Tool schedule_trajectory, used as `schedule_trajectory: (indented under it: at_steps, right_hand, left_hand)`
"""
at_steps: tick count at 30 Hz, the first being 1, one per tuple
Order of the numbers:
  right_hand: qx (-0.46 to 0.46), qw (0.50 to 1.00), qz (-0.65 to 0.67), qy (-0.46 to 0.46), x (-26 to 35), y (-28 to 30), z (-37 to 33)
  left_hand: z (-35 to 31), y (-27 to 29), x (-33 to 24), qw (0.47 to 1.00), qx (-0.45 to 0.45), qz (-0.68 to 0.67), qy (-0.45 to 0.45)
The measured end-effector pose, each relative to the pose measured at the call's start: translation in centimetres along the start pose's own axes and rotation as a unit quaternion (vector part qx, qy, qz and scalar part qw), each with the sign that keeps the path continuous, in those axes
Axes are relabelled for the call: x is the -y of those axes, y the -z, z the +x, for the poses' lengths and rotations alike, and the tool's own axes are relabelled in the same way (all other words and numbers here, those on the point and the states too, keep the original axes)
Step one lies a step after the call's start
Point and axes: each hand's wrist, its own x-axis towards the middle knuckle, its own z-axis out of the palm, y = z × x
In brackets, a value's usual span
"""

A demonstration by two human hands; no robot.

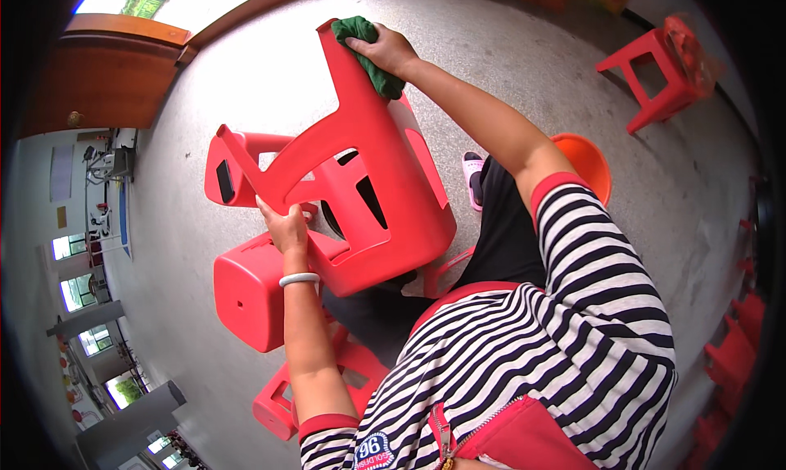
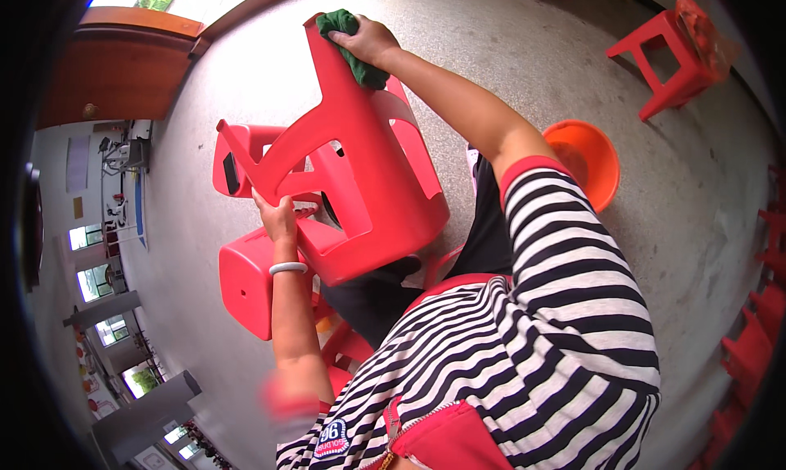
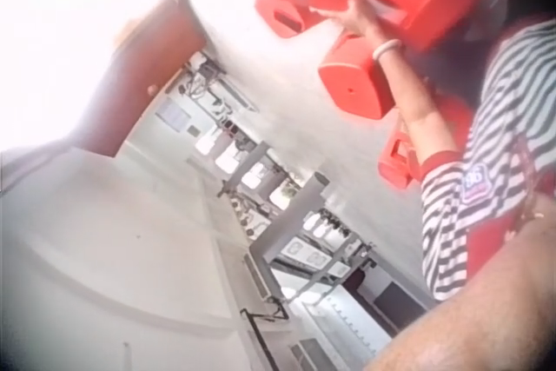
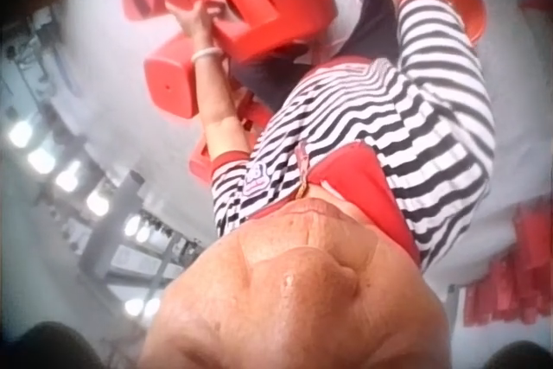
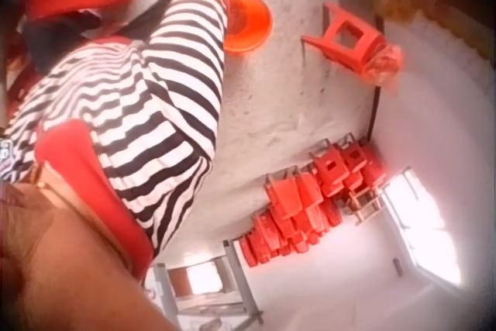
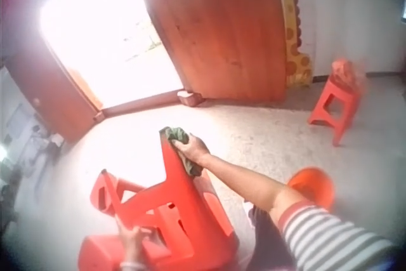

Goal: The recorder is cleaning red plastic stools using a green cloth and a bucket of water.

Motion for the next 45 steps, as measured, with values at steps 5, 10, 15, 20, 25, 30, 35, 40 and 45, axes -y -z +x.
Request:
schedule_trajectory:
  at_steps: [5, 10, 15, 20, 25, 30, 35, 40, 45]
  right_hand:
    - [0.012, 1.0, 0.023, -0.005, -5.0, -0.7, -6.4]
    - [-0.061, 0.993, 0.025, -0.096, -12.4, -1.3, -10.2]
    - [-0.054, 0.986, 0.069, -0.144, -15.8, -1.2, -10.8]
    - [0.004, 0.952, 0.202, -0.231, -15.3, 0.0, -13.9]
    - [-0.06, 0.866, 0.403, -0.289, -11.2, 3.4, -15.1]
    - [-0.248, 0.945, 0.212, 0.022, -4.9, 8.1, -13.4]
    - [-0.216, 0.925, -0.115, 0.29, 2.0, 13.2, -11.1]
    - [-0.127, 0.888, -0.268, 0.352, 4.3, 13.0, -10.2]
    - [0.035, 0.861, -0.405, 0.306, 6.4, 11.4, -10.4]
  left_hand:
    - [0.9, 0.3, 2.5, 0.997, -0.049, 0.03, -0.042]
    - [1.4, -0.1, 0.3, 0.997, -0.004, 0.064, -0.036]
    - [3.2, -1.1, 2.7, 0.994, -0.032, 0.089, -0.05]
    - [3.1, -0.3, 2.7, 0.994, 0.005, 0.098, -0.053]
    - [5.4, -0.7, 2.4, 0.99, 0.054, 0.043, -0.125]
    - [10.4, -1.6, 2.6, 0.968, 0.116, 0.063, -0.214]
    - [12.1, -1.0, -0.8, 0.95, 0.203, 0.176, -0.157]
    - [10.6, -0.2, -4.0, 0.937, 0.176, 0.21, -0.215]
    - [7.7, -0.8, -0.2, 0.925, 0.066, 0.299, -0.224]
